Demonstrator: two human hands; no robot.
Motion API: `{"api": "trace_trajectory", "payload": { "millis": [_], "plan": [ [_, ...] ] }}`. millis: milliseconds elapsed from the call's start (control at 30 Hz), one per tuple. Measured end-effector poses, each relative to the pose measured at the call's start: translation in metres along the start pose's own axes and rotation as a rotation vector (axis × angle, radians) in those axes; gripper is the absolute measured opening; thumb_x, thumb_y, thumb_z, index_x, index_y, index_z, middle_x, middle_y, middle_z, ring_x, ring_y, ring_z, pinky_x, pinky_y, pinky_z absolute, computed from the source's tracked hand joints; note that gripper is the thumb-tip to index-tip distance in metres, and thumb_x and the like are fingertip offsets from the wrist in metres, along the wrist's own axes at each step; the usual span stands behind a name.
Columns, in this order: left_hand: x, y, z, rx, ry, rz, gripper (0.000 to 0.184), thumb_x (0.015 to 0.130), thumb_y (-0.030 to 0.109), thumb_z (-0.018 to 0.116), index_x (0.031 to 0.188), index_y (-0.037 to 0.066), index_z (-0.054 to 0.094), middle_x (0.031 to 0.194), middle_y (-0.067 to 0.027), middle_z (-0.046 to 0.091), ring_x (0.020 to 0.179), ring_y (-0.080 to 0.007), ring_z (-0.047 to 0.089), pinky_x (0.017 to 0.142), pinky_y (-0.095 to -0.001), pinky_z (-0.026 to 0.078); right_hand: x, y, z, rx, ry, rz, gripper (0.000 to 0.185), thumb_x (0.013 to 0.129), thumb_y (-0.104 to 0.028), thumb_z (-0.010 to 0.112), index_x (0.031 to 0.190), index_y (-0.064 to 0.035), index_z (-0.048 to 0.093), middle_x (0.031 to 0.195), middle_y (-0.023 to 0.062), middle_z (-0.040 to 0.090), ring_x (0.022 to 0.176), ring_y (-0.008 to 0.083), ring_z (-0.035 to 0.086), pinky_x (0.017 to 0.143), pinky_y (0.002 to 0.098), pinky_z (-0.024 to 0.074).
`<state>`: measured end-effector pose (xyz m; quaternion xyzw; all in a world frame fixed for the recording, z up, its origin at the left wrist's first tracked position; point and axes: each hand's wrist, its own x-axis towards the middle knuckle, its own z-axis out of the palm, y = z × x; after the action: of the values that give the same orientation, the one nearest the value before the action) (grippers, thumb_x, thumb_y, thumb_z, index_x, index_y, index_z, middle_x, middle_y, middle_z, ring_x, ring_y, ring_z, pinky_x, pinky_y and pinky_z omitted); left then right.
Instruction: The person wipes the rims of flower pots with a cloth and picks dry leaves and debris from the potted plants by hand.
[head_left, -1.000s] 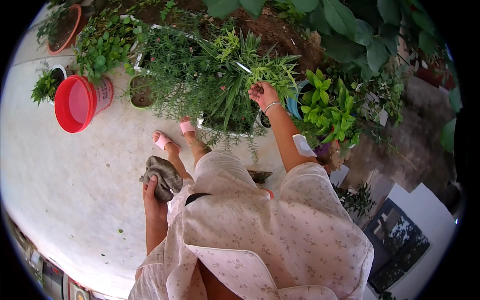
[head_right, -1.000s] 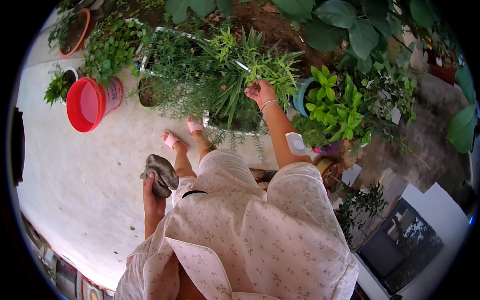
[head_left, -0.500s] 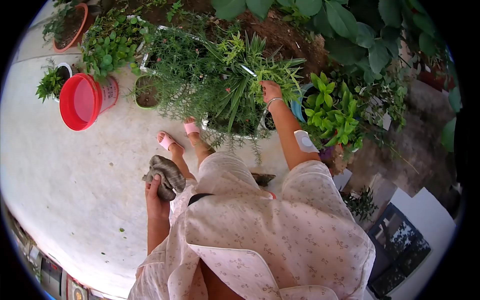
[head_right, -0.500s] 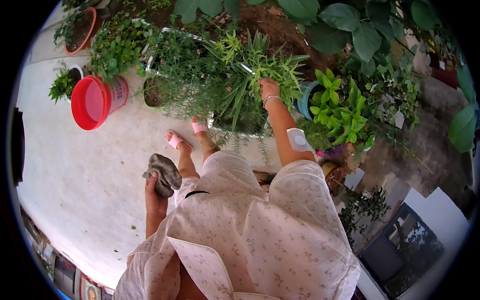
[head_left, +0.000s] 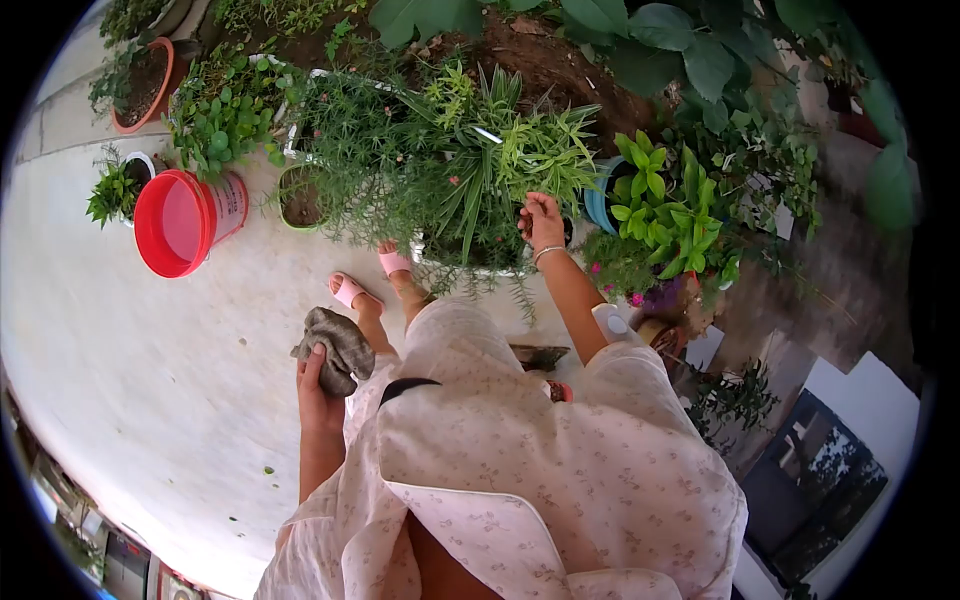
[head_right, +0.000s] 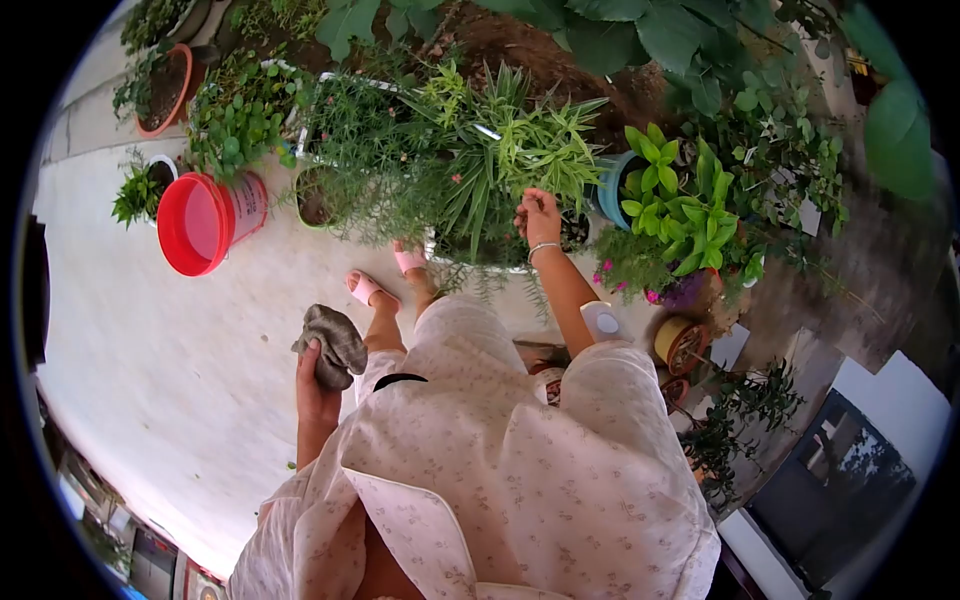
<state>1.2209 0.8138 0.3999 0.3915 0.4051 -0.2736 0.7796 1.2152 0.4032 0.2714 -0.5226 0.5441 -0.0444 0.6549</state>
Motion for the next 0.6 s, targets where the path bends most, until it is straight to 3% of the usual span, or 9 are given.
{"api": "trace_trajectory", "payload": {
  "millis": [133,200,267,333,367,467,600],
  "plan": [
    [0.0,0.01,0.015,0.066,-0.024,-0.002,0.036,0.086,0.016,0.062,0.118,0.004,0.05,0.111,-0.0069,0.058,0.103,-0.0191,0.056,0.091,-0.0336,0.046,-0.042,0.069,-0.065,-0.346,-0.084,0.062,0.018,0.093,-0.02,0.052,0.106,-0.0105,0.059,0.081,0.0018,0.061,0.062,0.009,0.058,0.046,0.0246,0.0431],
    [0.0,0.016,0.024,0.11,-0.07,-0.002,0.038,0.086,0.018,0.062,0.119,0.004,0.048,0.111,-0.0067,0.058,0.104,-0.0192,0.056,0.091,-0.0333,0.046,-0.06,0.112,-0.105,-0.509,-0.124,0.154,0.022,0.09,-0.021,0.054,0.108,-0.0085,0.058,0.086,0.0042,0.063,0.07,0.0143,0.061,0.056,0.0301,0.0492],
    [-0.001,0.018,0.029,0.146,-0.083,-0.001,0.038,0.086,0.018,0.062,0.119,0.005,0.048,0.111,-0.0067,0.058,0.104,-0.0193,0.056,0.091,-0.0336,0.046,-0.08,0.156,-0.146,-1.027,-0.207,-0.039,0.031,0.087,-0.02,0.057,0.115,-0.0092,0.056,0.101,0.0106,0.063,0.088,0.0239,0.062,0.074,0.0362,0.0501],
    [0.003,0.023,0.03,0.195,-0.108,-0.006,0.039,0.086,0.019,0.062,0.119,0.005,0.048,0.111,-0.0069,0.058,0.103,-0.0195,0.056,0.09,-0.0346,0.046,-0.12,0.194,-0.167,-1.205,-0.395,-0.065,0.042,0.083,-0.022,0.058,0.122,-0.0082,0.052,0.117,0.0152,0.058,0.106,0.0304,0.056,0.088,0.0388,0.0451],
    [0.006,0.026,0.029,0.211,-0.121,-0.011,0.039,0.086,0.019,0.062,0.119,0.005,0.048,0.111,-0.0069,0.058,0.103,-0.0195,0.056,0.09,-0.0346,0.046,-0.14,0.193,-0.171,-1.291,-0.743,0.28,0.051,0.081,-0.024,0.059,0.127,-0.0046,0.047,0.127,0.0184,0.051,0.116,0.0311,0.05,0.092,0.0385,0.0429],
    [0.012,0.034,0.032,0.259,-0.217,-0.044,0.038,0.086,0.02,0.062,0.118,0.004,0.048,0.11,-0.0067,0.059,0.101,-0.0193,0.057,0.088,-0.0343,0.047,-0.191,0.206,-0.16,-1.102,-0.73,0.615,0.042,0.081,-0.024,0.059,0.118,-0.0048,0.052,0.117,0.0161,0.054,0.106,0.0287,0.053,0.085,0.0376,0.0446],
    [0.016,0.049,0.026,0.337,-0.278,-0.088,0.038,0.086,0.021,0.062,0.118,0.004,0.05,0.109,-0.0061,0.059,0.098,-0.0188,0.058,0.086,-0.033,0.047,-0.225,0.221,-0.141,-0.92,-0.58,0.766,0.031,0.081,-0.024,0.059,0.106,-0.005,0.057,0.103,0.013,0.059,0.094,0.0256,0.057,0.075,0.0363,0.0468]
  ]
}}
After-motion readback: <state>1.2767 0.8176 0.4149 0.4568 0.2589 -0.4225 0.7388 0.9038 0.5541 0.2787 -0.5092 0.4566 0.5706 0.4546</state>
